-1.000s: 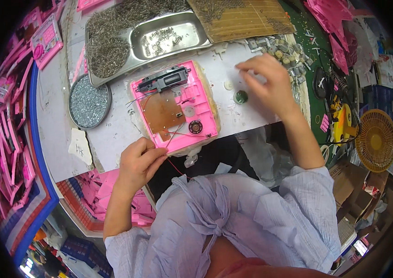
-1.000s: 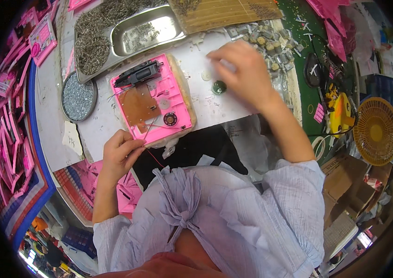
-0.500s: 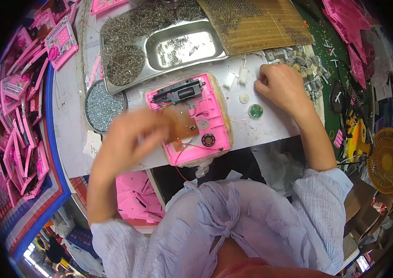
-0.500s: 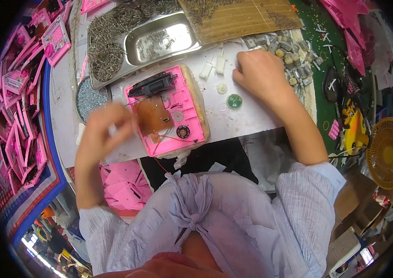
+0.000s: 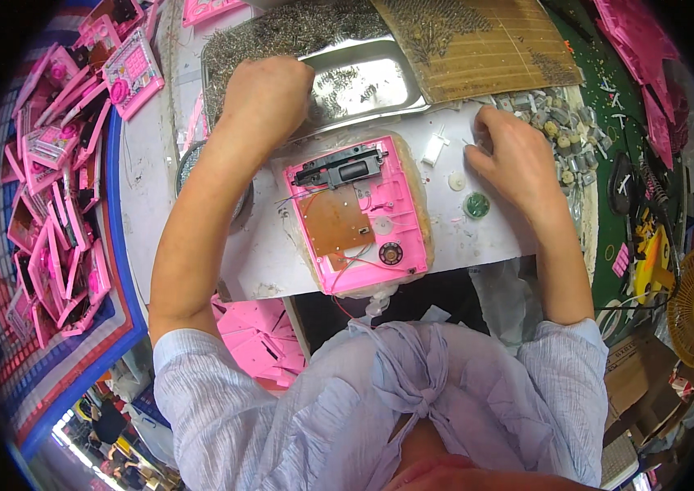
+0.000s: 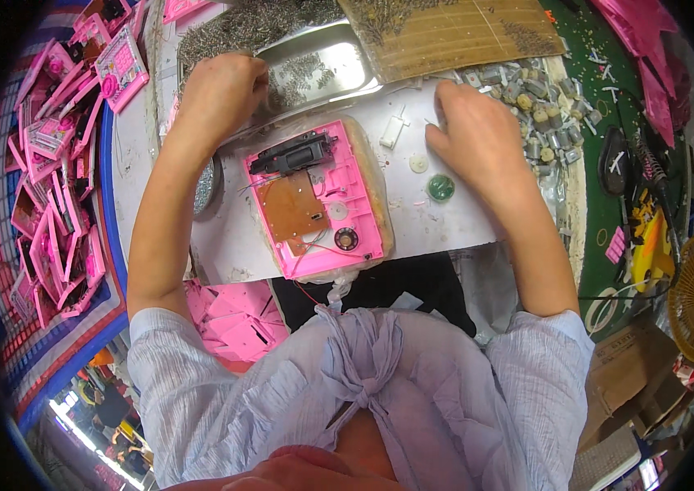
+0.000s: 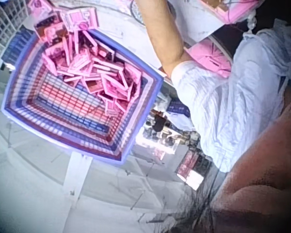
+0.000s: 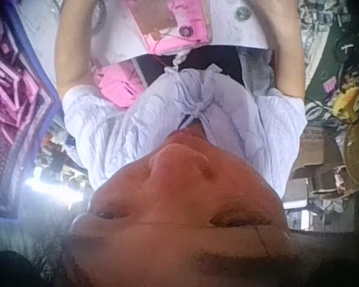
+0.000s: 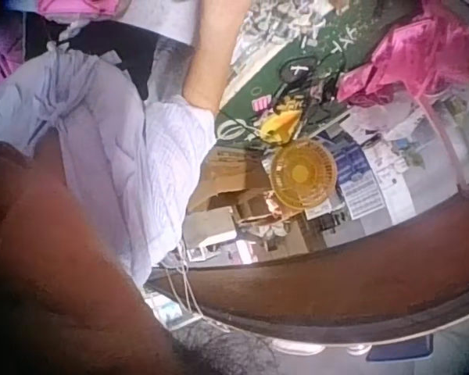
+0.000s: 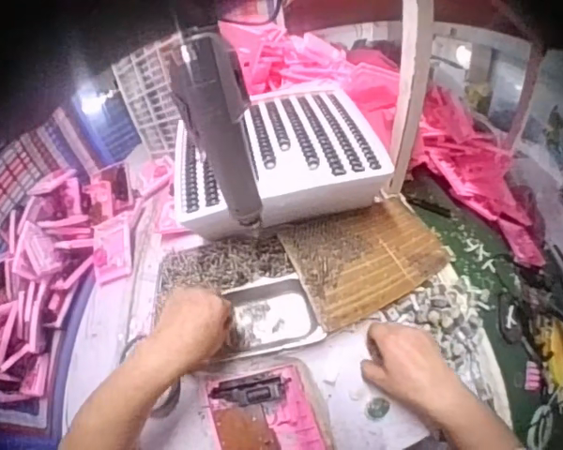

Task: Assembling components into a pink plastic housing, including using an electric screwdriver and a soldering iron.

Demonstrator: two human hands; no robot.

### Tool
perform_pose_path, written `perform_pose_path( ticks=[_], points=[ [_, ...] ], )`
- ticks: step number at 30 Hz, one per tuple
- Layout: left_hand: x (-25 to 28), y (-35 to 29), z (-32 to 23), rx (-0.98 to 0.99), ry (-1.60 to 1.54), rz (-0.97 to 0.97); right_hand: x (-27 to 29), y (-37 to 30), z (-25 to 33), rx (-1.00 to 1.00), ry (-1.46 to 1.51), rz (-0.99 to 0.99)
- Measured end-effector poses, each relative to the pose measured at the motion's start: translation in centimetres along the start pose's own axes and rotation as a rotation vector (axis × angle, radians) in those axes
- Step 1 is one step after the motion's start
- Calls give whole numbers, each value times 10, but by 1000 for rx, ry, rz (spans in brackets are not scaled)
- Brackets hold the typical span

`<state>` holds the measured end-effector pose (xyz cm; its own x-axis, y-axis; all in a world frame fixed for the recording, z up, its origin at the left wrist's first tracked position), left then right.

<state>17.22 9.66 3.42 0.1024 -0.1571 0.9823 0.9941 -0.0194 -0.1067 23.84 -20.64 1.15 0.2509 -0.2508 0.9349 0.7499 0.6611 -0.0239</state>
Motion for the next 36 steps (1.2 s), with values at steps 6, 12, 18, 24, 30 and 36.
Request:
perform_pose_path(
  ticks=[6,12,18,24,30,36],
  points=[
    [-8,4,-24,114,169,-1,-7,-7,-5,12,-57,45],
    [-2,6,-9,59,-207,-238,6,-15,-9,77,209,-209],
    [18,-19,-12,180,-936,-158,-1,-16,-4,17,722,-103],
    [20,-65,-52,169,-1568,-104,7,-6,40,156,995,-4],
    [13,-90,-73,160,-1741,-166,11,-17,70,161,1133,30],
    [22,-94,-77,181,-1841,-161,0,8,77,152,1226,192]
  ],
)
Point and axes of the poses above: each hand's wrist, its own y-axis towards the middle knuckle, its own x-axis out of the back of the hand, z = x × y, the point moved 1 cm from there along y, towards the middle knuckle, and after that the axes turned 2 degrees about y, right-handed, at the moved point
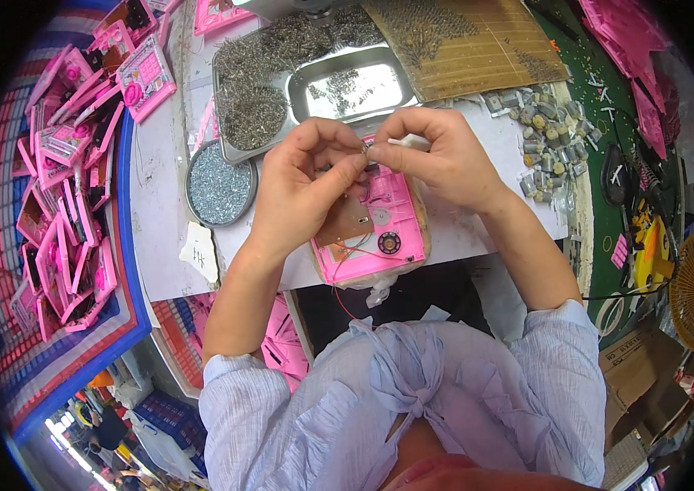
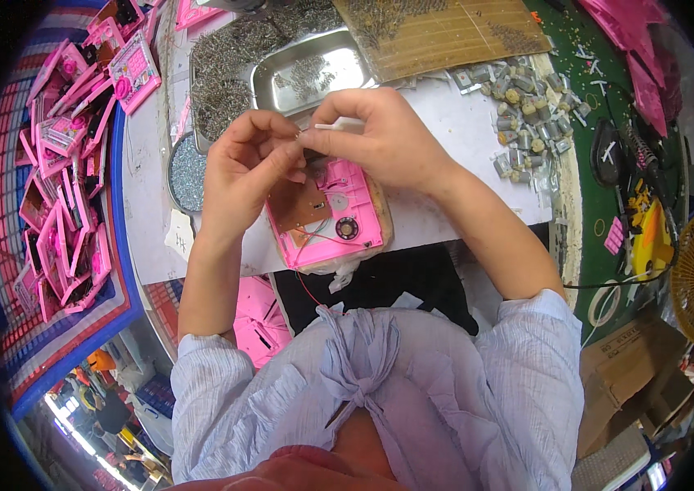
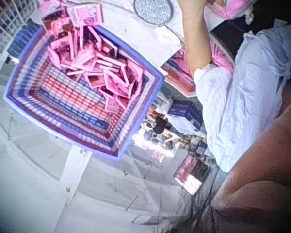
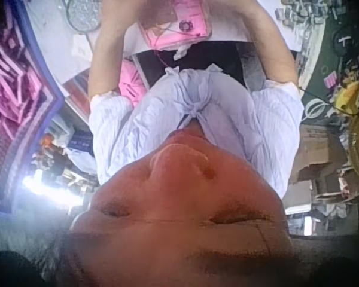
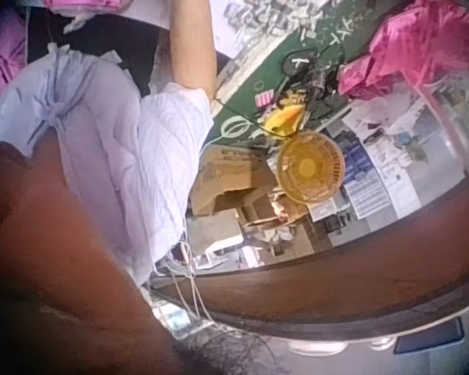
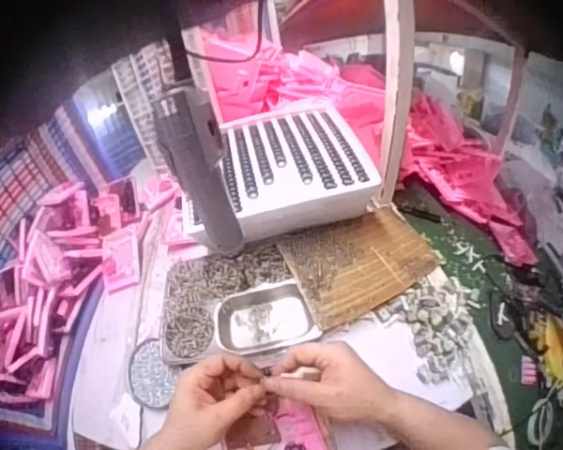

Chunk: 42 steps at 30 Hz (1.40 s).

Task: Assembling components into a pink plastic housing, including using an electric screwdriver and a soldering iron.

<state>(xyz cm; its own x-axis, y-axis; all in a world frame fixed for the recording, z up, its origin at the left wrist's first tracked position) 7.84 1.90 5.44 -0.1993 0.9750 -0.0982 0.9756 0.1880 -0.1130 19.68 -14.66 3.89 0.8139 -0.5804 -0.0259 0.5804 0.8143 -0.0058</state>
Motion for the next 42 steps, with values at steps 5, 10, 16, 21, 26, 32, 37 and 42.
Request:
perform_pose_path(
  ticks=[5,10,16,21,26,32,37,42],
  points=[
    [-4,-4,2,-65,60,-106,2,5,1,44,-96,23],
    [-4,-6,3,-174,317,-88,3,10,4,99,-262,109],
    [5,2,4,28,-97,-63,5,8,8,102,-149,62],
    [24,11,9,311,-483,200,6,10,9,191,-137,76],
    [33,22,19,420,-800,434,6,24,9,507,-329,114],
    [33,22,16,408,-857,335,1,34,15,772,-493,93],
    [8,7,2,15,-85,-75,1,29,9,518,-377,45],
    [22,2,6,33,40,12,-3,26,9,423,-268,27]
  ],
)
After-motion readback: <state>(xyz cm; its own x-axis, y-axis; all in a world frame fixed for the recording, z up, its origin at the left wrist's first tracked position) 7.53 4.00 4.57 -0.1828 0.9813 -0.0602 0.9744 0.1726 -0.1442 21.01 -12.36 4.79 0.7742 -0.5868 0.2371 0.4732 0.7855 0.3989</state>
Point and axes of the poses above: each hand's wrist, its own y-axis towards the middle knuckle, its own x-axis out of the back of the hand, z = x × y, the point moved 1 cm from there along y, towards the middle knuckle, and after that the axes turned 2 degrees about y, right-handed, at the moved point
